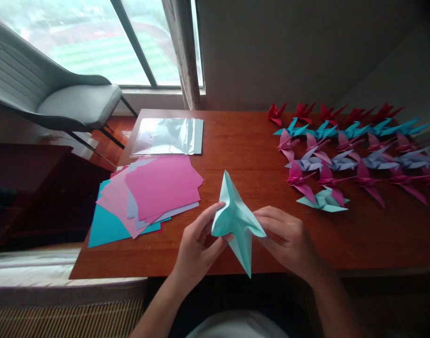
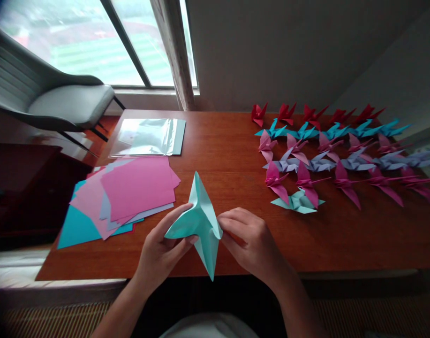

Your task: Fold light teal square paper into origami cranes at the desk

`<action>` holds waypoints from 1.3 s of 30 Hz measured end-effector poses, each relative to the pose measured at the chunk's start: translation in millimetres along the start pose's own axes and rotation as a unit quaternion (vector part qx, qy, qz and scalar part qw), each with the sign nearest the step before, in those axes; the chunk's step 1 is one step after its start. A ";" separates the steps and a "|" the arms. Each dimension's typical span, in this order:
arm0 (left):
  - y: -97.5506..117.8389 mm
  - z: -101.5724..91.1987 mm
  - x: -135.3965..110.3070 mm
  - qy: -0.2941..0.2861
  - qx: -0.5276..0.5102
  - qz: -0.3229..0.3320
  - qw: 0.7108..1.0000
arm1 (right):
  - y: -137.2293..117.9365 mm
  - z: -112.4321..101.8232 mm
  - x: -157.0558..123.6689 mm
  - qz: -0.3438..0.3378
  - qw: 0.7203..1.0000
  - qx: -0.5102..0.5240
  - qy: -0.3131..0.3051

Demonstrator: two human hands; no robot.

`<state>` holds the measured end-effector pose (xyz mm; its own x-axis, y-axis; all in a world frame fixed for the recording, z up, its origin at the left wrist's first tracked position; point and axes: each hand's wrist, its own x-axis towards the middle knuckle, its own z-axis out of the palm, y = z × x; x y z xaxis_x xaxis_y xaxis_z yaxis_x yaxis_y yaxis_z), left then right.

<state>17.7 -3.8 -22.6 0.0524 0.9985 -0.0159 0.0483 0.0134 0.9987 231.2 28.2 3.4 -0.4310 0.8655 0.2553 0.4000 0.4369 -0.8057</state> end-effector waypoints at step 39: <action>-1.3 -1.3 1.9 -0.042 -0.040 0.032 0.998 | 8.0 0.7 -6.7 0.100 0.992 0.079 -0.011</action>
<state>16.4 -1.9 -23.9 0.1358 0.9896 0.0474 -0.0369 -0.0427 0.9984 236.6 25.7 -5.1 -0.3744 0.9244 0.0724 0.3476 0.2122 -0.9133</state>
